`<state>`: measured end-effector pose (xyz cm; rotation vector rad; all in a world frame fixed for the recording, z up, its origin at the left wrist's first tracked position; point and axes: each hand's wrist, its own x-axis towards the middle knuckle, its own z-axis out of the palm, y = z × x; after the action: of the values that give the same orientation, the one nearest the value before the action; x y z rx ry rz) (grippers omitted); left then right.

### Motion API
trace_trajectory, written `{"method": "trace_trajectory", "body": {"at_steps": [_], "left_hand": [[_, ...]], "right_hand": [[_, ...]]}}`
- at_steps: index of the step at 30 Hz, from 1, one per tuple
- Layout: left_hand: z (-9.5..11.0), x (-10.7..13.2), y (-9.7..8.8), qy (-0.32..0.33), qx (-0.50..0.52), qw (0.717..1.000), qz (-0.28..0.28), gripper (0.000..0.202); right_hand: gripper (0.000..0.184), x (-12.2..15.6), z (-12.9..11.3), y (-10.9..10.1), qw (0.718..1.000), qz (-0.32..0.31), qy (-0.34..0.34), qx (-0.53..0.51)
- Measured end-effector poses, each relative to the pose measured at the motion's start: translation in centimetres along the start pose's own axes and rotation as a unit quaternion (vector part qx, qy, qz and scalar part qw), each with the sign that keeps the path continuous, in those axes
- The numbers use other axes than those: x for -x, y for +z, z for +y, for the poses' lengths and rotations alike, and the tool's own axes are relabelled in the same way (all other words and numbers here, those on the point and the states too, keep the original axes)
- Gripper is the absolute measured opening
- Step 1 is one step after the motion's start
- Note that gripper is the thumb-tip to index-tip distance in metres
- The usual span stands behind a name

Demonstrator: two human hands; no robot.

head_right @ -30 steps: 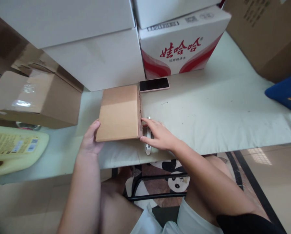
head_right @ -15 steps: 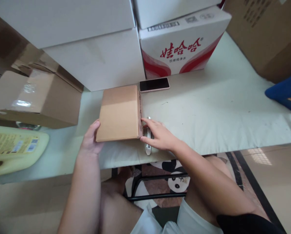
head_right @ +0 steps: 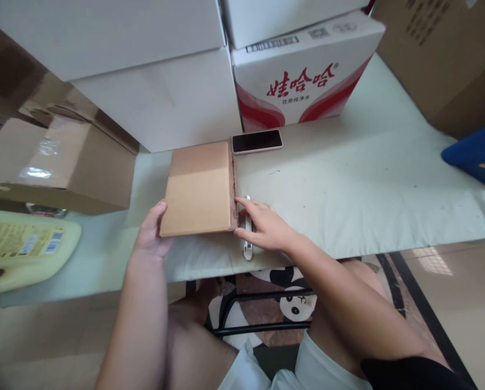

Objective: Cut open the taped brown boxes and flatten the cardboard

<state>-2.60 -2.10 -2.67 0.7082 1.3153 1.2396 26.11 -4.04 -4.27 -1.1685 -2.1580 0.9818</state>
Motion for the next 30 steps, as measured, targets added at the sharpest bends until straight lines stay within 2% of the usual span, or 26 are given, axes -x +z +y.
{"method": "trace_trajectory", "body": {"at_steps": [30], "left_hand": [[-0.01,0.03,0.29,-0.009,0.019,1.000,0.013,0.052]], "right_hand": [[0.070,-0.10,-0.23,0.08,1.000,-0.011,0.005,0.012]]}}
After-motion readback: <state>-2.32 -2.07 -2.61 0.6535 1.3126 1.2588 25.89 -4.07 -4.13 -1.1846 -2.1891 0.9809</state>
